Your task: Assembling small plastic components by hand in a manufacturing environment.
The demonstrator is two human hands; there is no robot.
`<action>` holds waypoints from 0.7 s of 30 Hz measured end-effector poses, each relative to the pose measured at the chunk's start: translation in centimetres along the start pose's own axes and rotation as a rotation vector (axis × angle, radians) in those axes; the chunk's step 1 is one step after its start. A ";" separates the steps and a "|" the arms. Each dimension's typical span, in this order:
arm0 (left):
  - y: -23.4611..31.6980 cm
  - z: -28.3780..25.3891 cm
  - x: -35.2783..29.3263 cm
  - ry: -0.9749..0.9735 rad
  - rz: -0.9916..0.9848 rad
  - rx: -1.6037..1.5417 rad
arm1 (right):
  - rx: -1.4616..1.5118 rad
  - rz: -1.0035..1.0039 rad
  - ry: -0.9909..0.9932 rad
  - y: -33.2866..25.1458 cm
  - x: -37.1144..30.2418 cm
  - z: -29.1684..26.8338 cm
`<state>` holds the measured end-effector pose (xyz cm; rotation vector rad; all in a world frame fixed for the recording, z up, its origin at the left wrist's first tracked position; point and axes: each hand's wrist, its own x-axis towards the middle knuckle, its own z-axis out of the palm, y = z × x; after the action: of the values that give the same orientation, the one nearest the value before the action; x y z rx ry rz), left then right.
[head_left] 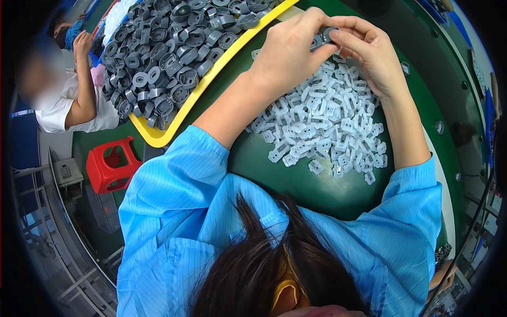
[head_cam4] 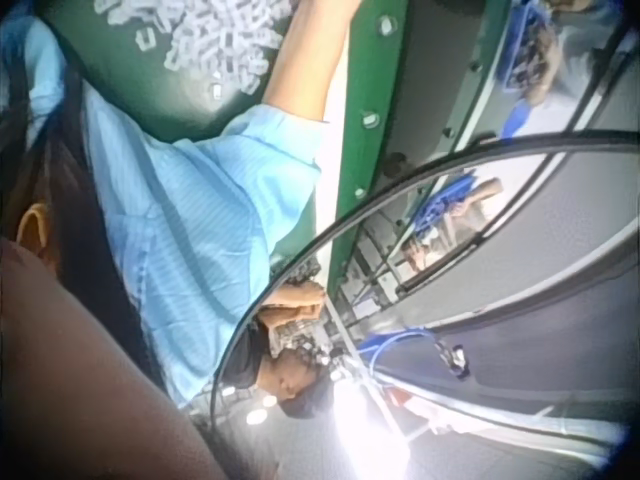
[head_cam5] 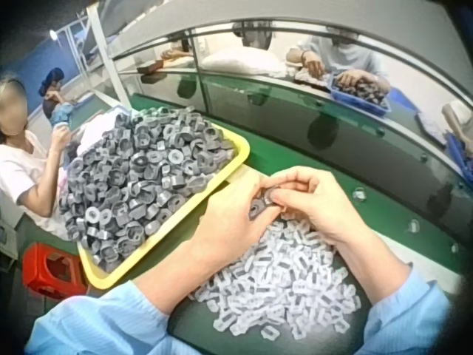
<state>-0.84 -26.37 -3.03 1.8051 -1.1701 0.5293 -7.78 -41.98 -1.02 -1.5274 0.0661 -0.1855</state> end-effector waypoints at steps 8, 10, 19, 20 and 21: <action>-0.2 -1.3 0.5 -0.250 0.030 -0.144 | -0.033 0.158 -0.158 -1.7 -0.4 -1.6; 0.0 -1.3 0.7 -0.261 0.030 -0.155 | -0.115 0.151 -0.160 -2.3 -0.5 -1.6; 1.6 -1.6 1.5 -0.035 0.008 -0.164 | -0.041 -0.128 -0.059 -1.5 -0.2 -1.0; 1.8 -2.0 1.9 -0.019 0.090 -0.152 | -0.013 -0.108 -0.054 -0.9 0.2 -2.4; 2.4 -2.2 2.3 -0.032 0.096 -0.164 | -0.011 -0.107 -0.036 0.4 1.3 -2.5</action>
<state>-1.66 -26.02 0.81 1.6293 -1.2896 0.4471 -6.89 -44.61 -1.41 -1.5453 -0.0433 -0.2435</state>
